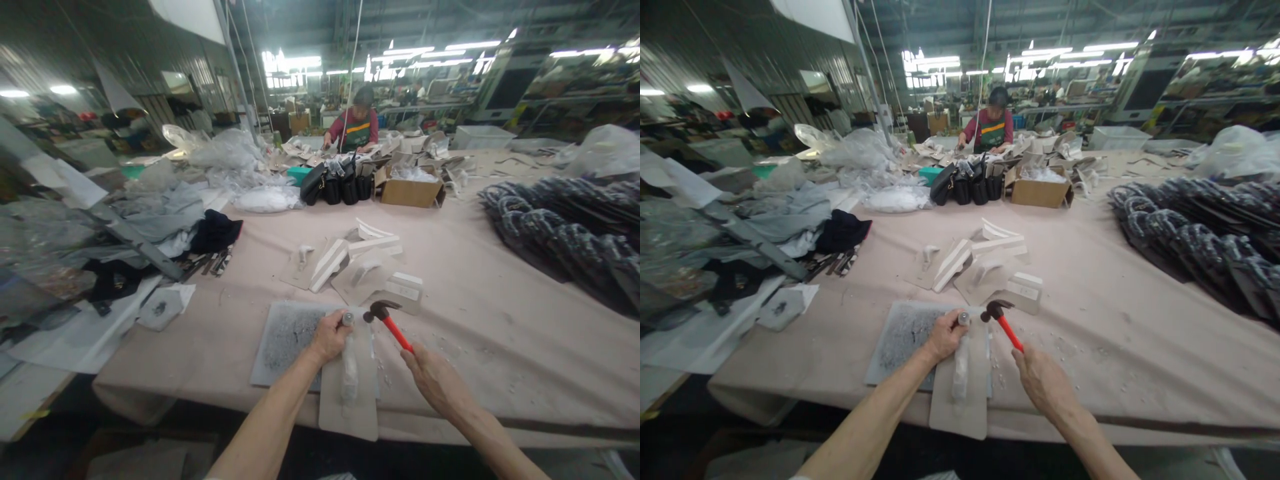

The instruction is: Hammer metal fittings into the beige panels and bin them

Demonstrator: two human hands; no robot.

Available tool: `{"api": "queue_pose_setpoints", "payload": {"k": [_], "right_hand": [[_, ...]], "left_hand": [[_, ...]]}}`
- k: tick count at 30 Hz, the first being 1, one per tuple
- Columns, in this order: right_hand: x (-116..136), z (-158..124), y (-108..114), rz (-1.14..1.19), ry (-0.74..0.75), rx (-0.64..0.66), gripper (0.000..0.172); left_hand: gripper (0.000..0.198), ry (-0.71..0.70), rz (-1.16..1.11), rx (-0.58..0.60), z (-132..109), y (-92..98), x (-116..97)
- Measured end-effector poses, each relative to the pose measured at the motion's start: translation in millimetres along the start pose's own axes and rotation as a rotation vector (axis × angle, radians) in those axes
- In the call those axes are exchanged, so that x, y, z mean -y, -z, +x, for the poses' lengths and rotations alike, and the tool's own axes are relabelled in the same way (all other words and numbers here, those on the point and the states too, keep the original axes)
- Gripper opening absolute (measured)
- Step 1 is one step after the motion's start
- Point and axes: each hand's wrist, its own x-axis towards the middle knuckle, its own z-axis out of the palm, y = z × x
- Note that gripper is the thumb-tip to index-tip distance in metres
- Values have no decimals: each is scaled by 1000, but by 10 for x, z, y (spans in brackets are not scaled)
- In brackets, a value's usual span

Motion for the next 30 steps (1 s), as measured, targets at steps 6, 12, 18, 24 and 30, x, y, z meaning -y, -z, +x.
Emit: {"api": "queue_pose_setpoints", "payload": {"k": [6,12,18,24,30], "right_hand": [[-100,59,-222,-275,2,-224,34],[643,-106,-279,-198,855,-103,39],[1056,-100,-400,-324,791,-107,25],[1131,-117,-172,-212,285,-177,24],[1040,-94,-316,129,81,-55,51]], "left_hand": [[24,29,-53,-17,7,-16,62],[23,86,-130,-51,13,-58,76],[27,282,-442,-331,150,-61,46],[27,134,-550,-565,276,349,-388],[35,145,-563,-346,216,314,-493]]}}
